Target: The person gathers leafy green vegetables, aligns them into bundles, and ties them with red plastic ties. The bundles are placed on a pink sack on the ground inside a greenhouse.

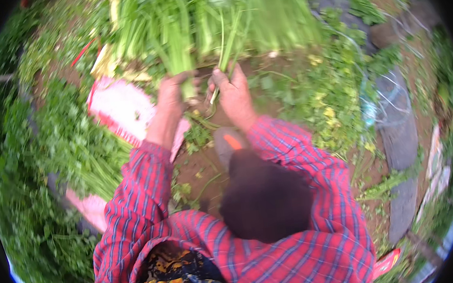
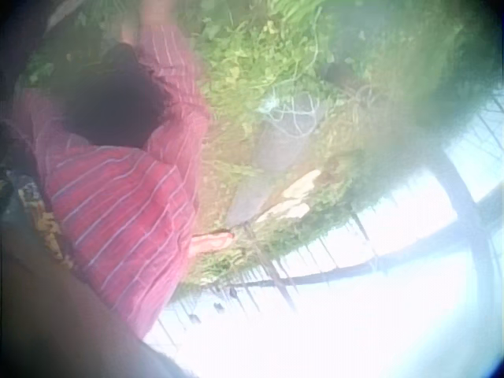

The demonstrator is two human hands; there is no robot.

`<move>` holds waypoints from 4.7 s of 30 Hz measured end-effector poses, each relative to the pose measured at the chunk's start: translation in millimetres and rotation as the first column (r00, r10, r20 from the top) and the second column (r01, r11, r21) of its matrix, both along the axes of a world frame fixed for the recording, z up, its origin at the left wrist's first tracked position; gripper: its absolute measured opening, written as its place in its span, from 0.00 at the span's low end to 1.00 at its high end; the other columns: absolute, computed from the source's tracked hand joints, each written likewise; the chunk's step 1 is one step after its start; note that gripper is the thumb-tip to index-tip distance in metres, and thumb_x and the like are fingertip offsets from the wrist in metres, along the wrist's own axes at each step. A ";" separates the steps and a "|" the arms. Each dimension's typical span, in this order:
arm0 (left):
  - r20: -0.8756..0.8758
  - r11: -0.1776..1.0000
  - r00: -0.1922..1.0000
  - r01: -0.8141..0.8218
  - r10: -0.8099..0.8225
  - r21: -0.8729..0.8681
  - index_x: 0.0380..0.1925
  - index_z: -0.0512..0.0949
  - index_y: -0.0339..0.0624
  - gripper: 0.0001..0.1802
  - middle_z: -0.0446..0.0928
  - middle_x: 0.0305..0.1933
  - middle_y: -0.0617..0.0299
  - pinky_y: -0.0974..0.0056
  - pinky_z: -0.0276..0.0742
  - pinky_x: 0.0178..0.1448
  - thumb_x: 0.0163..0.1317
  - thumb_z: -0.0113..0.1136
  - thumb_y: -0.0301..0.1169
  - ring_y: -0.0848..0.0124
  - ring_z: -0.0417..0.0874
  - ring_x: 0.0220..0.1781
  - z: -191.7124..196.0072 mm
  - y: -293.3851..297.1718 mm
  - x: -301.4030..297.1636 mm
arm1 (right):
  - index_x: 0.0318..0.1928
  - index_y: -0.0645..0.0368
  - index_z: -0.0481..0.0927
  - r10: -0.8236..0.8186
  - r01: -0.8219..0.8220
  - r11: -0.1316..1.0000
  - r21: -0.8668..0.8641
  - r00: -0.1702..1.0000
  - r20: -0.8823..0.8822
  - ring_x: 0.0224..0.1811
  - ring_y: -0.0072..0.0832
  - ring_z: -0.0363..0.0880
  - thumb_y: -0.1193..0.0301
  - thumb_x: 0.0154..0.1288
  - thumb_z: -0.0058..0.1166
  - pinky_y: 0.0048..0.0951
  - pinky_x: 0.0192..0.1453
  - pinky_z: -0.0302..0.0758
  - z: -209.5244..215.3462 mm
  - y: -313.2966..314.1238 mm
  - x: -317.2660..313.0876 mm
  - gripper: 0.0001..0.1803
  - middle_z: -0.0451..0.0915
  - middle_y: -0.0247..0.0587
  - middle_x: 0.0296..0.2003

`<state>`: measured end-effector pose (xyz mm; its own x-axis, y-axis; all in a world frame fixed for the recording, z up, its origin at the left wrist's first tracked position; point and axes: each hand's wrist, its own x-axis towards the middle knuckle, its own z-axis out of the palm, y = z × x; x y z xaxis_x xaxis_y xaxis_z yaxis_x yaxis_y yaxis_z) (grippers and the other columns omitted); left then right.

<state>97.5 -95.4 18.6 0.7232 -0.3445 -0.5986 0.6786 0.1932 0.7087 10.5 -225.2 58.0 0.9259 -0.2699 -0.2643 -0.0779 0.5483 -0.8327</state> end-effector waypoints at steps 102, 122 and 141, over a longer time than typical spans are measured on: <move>-0.015 0.924 0.925 -0.381 0.381 -0.039 0.35 0.70 0.39 0.07 0.71 0.24 0.64 0.67 0.70 0.22 0.59 0.55 0.27 0.73 0.71 0.20 30.3 102.3 -49.3 | 0.56 0.64 0.70 -0.254 -0.244 0.354 -0.903 0.904 -0.343 0.45 0.40 0.79 0.51 0.50 0.60 0.30 0.54 0.72 -113.1 -177.2 41.4 0.38 0.78 0.56 0.45; 0.073 0.939 0.947 -0.299 0.314 -0.168 0.43 0.66 0.37 0.16 0.71 0.26 0.61 0.67 0.74 0.23 0.55 0.56 0.23 0.71 0.74 0.22 79.7 47.2 -65.5 | 0.55 0.71 0.59 -0.064 -0.118 0.829 -0.547 0.951 -0.302 0.33 0.29 0.77 0.66 0.51 0.63 0.26 0.35 0.76 -1.8 -65.8 5.5 0.37 0.76 0.48 0.40; 0.159 0.957 0.982 -0.140 0.101 0.255 0.37 0.74 0.26 0.14 0.79 0.34 0.52 0.65 0.76 0.41 0.49 0.63 0.19 0.66 0.81 0.34 38.5 -30.5 -61.2 | 0.51 0.64 0.71 0.187 -0.262 0.902 -0.342 0.953 -0.238 0.46 0.25 0.73 0.66 0.64 0.51 0.26 0.52 0.70 -57.3 -31.9 -40.2 0.19 0.75 0.41 0.45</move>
<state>36.3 -126.0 57.1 0.8339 -0.0930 -0.5440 0.5501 0.0604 0.8329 -29.7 -257.1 0.6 0.9136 -0.1730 -0.3681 -0.3435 0.1565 -0.9260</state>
